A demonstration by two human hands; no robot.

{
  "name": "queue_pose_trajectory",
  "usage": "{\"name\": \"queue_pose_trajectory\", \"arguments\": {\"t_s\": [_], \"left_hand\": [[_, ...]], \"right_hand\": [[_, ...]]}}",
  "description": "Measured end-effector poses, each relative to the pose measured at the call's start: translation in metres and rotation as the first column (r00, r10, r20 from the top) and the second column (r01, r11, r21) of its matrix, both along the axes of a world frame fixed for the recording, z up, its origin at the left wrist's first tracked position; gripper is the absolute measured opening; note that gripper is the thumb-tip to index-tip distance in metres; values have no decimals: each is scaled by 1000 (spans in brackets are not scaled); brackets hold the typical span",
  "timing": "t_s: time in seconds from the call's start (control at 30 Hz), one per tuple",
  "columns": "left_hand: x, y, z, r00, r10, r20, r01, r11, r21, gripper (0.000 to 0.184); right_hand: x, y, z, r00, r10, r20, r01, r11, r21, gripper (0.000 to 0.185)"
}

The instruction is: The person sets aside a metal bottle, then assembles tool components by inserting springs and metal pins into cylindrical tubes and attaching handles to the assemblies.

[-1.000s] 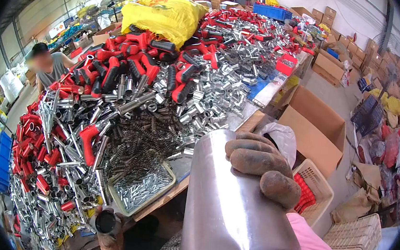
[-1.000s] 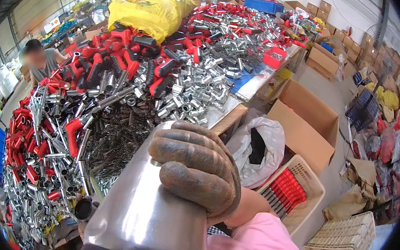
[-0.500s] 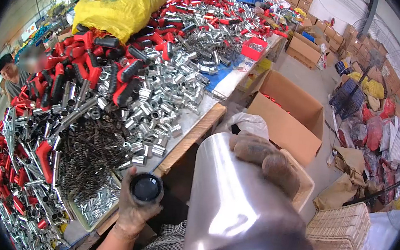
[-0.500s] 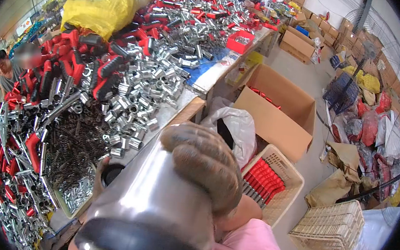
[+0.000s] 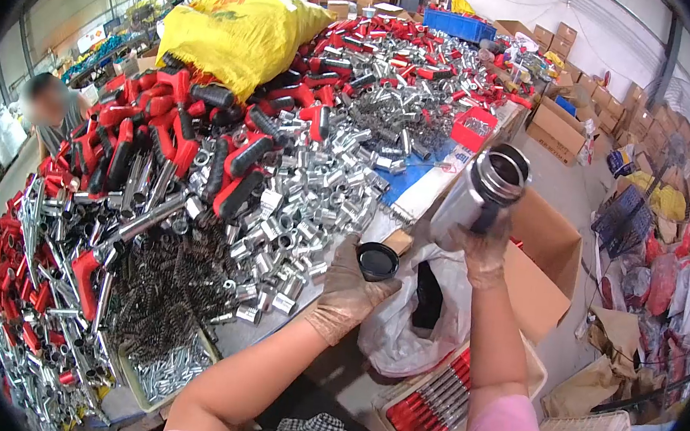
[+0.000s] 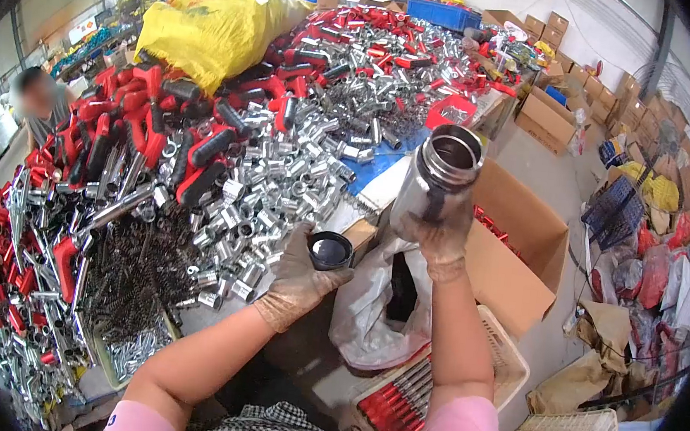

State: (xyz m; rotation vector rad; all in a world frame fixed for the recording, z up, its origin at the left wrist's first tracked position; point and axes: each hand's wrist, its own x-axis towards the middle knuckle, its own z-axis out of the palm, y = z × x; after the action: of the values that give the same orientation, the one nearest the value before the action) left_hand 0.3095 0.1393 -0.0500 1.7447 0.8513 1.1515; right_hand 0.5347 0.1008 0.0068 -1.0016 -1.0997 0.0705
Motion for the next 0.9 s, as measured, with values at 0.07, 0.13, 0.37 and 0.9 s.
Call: {"name": "queue_pose_trajectory", "arguments": {"t_s": [0.07,0.13,0.37,0.9], "left_hand": [[16,15,7,985,48,-164,-31,994,102,70],[35,30,20,963,15,-269,11,995,95,71],[63,49,10,679,290,-674,-70,940,334,80],[65,58,3,448,327,-832,60,918,392,99]], "right_hand": [[39,29,-27,935,-250,250,258,966,3,94],[63,56,-41,911,-272,309,287,958,-3,91],[86,116,-57,978,-205,46,208,976,-71,86],[75,155,-56,993,-120,10,119,965,-236,92]]}}
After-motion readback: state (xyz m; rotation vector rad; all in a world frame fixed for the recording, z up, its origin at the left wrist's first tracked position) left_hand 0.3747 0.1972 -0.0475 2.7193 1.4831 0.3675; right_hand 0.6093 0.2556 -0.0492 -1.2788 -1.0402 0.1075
